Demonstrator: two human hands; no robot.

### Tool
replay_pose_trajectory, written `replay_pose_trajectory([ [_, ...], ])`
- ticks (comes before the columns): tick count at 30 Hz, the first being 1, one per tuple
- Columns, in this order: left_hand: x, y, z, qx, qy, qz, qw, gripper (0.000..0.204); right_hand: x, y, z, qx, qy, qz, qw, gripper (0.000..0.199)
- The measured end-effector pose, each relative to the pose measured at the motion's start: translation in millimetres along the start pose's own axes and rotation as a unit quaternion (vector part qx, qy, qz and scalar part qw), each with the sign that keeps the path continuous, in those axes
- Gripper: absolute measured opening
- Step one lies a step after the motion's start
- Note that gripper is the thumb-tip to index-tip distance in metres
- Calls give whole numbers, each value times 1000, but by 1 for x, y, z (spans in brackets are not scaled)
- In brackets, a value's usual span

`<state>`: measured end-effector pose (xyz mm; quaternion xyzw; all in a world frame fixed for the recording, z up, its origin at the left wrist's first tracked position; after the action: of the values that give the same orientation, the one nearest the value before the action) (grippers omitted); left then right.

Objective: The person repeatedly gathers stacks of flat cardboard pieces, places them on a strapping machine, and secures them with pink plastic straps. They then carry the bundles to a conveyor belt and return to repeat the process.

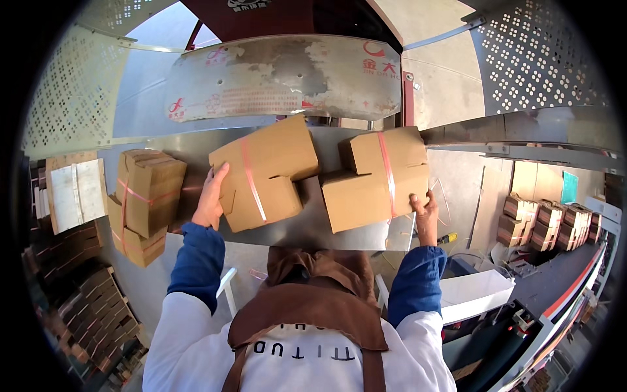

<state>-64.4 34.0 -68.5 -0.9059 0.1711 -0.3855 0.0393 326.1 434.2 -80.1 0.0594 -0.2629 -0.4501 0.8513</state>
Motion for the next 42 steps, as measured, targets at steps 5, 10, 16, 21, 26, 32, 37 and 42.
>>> replay_pose_trajectory([
  [5,25,10,46,79,-19,-34,996,69,10,25,-12,32,-20,-6,999,72],
  [10,19,-5,24,42,-55,-21,997,70,6,3,-2,-23,-14,-15,1000,70],
  [16,9,-25,2,-10,-51,3,999,69,9,-15,20,-18,22,-19,999,64],
  [21,-4,-67,1,-31,-28,49,998,67,-6,-18,-2,-35,3,-52,998,58],
  [26,-3,-72,-3,-23,-42,92,995,70,-8,-21,-3,-80,6,31,996,56],
  [32,15,-48,49,-22,-18,77,997,53,5,-9,-20,-34,-48,68,996,64],
  [37,-20,-50,22,-19,-16,64,998,50,-20,-32,-1,49,-28,62,997,70],
  [42,-83,-76,-27,-38,-36,90,995,58,-62,-49,23,18,-18,-6,1000,68],
])
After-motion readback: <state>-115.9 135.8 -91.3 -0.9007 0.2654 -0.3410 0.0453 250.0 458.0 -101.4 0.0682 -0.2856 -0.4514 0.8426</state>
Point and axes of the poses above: each hand's wrist, its own x-axis away from the middle knuckle, its own y-axis out of the back of the hand, z = x × y, the point moved 10 cm from there along -x, towards the middle knuckle, and after that the axes turned 2 degrees about x, right-handed, at the moved point
